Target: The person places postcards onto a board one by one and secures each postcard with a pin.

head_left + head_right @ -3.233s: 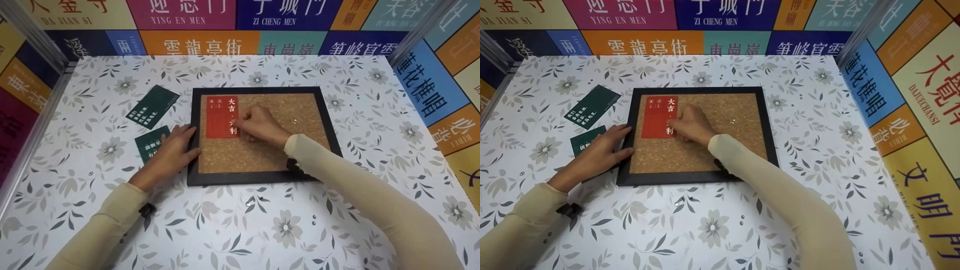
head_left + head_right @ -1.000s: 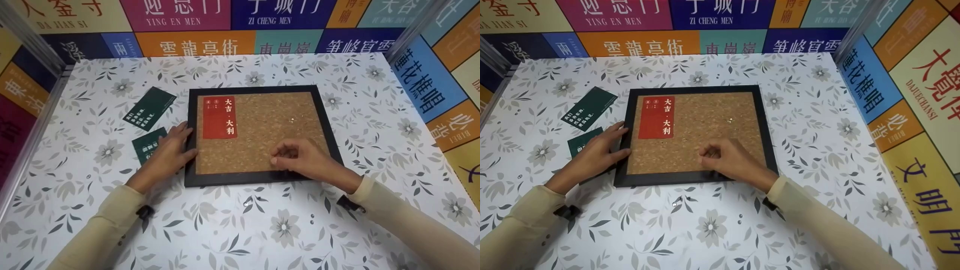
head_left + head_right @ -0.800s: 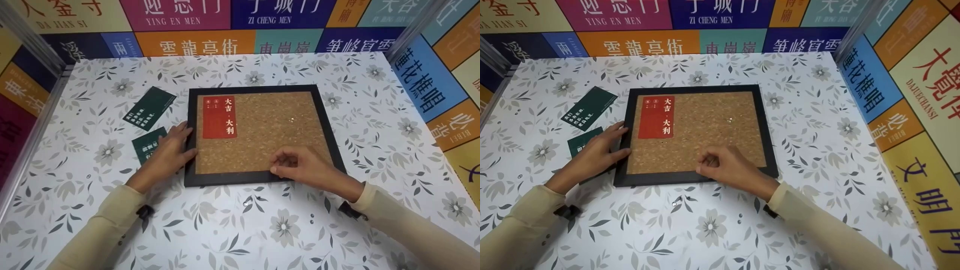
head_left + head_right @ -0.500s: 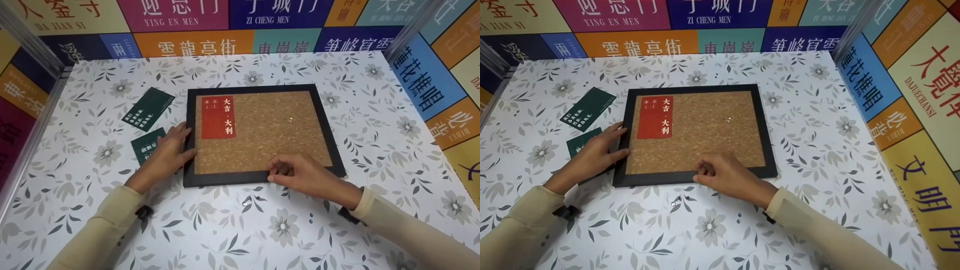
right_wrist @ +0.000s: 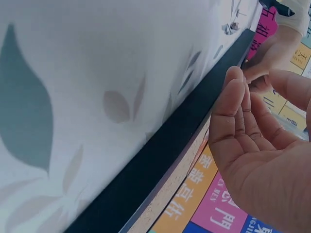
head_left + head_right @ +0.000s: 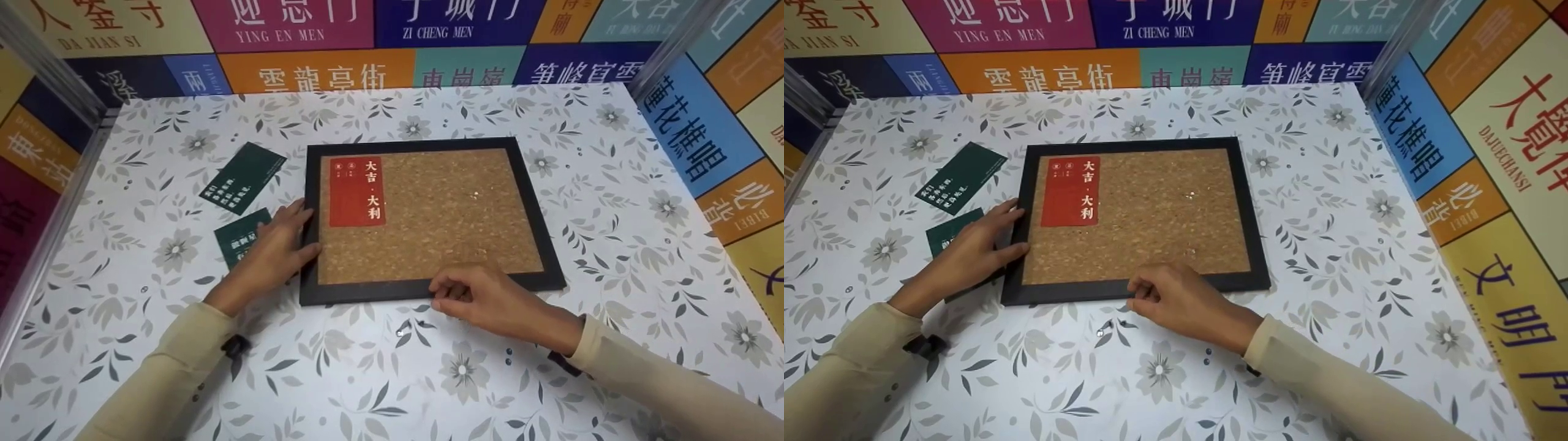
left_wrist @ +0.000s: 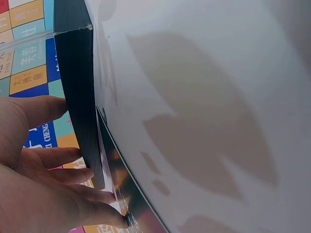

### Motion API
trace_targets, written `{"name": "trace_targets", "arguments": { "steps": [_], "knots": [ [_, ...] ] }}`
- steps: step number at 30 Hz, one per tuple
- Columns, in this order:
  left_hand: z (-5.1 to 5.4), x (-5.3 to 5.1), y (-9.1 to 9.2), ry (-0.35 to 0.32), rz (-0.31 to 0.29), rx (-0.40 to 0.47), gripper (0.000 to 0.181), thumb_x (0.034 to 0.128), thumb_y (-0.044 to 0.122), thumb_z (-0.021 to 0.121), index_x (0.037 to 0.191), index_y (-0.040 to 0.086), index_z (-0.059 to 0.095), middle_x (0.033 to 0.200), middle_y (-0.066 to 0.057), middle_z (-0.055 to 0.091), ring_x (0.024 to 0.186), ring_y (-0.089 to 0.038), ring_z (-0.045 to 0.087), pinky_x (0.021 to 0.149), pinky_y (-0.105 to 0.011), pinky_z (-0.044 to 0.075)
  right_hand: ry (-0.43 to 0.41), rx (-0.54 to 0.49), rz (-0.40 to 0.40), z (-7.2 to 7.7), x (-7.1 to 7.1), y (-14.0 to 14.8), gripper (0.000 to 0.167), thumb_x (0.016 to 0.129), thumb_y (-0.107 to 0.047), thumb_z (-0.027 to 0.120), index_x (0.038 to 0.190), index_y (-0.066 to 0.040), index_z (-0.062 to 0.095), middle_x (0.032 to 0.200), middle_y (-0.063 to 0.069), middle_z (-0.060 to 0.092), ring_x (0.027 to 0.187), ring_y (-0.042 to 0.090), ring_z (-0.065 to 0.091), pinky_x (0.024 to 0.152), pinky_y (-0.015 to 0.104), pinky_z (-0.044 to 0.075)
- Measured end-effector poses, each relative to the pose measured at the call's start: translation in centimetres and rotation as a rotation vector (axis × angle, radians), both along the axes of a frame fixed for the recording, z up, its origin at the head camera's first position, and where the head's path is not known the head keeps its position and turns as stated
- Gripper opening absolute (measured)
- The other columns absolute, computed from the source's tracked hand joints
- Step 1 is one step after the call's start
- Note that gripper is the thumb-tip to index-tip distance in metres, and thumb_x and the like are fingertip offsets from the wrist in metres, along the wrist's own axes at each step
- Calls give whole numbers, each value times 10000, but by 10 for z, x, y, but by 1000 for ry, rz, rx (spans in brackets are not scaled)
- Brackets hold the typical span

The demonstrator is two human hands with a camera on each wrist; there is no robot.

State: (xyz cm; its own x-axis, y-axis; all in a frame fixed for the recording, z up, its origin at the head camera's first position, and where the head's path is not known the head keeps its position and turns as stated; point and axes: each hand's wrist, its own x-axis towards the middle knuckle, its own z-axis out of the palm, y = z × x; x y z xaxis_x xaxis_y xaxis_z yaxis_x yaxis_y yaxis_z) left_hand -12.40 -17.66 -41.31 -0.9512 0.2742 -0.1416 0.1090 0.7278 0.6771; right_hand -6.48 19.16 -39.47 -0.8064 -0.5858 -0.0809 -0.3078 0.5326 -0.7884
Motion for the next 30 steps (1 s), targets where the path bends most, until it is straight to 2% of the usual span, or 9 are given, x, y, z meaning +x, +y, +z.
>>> {"name": "trace_targets", "arguments": {
  "steps": [9,17,24,30],
  "knots": [
    [0,3,0,8,-6,8,702,1071,151,698,1642,-110,386,1790,-276,220,1659,-537,97,1253,-810,-34,165,52,49,-7,9,-7,93,992,-107,817,1076,-68,823,981,-25,785,863,92,710,781,300,625],
    [0,3,0,11,-7,15,705,1064,141,702,1639,-115,385,1790,-274,221,1655,-543,101,1250,-813,-38,192,97,82,-14,13,-13,63,992,-131,821,1047,-102,833,940,-46,773,842,61,687,768,290,610],
    [-2,3,0,-11,5,8,717,1063,142,703,1652,-99,374,1800,-260,204,1665,-524,76,1262,-791,-50,265,145,111,-19,16,-19,56,998,-144,817,1033,-104,835,947,-31,766,846,89,691,765,319,604],
    [1,1,1,-3,5,-1,714,1067,148,702,1653,-96,375,1801,-255,207,1664,-524,80,1262,-790,-45,318,157,115,-21,17,-21,37,1003,-125,799,1012,-130,835,942,-26,755,831,98,687,733,324,590]
  ]
}}
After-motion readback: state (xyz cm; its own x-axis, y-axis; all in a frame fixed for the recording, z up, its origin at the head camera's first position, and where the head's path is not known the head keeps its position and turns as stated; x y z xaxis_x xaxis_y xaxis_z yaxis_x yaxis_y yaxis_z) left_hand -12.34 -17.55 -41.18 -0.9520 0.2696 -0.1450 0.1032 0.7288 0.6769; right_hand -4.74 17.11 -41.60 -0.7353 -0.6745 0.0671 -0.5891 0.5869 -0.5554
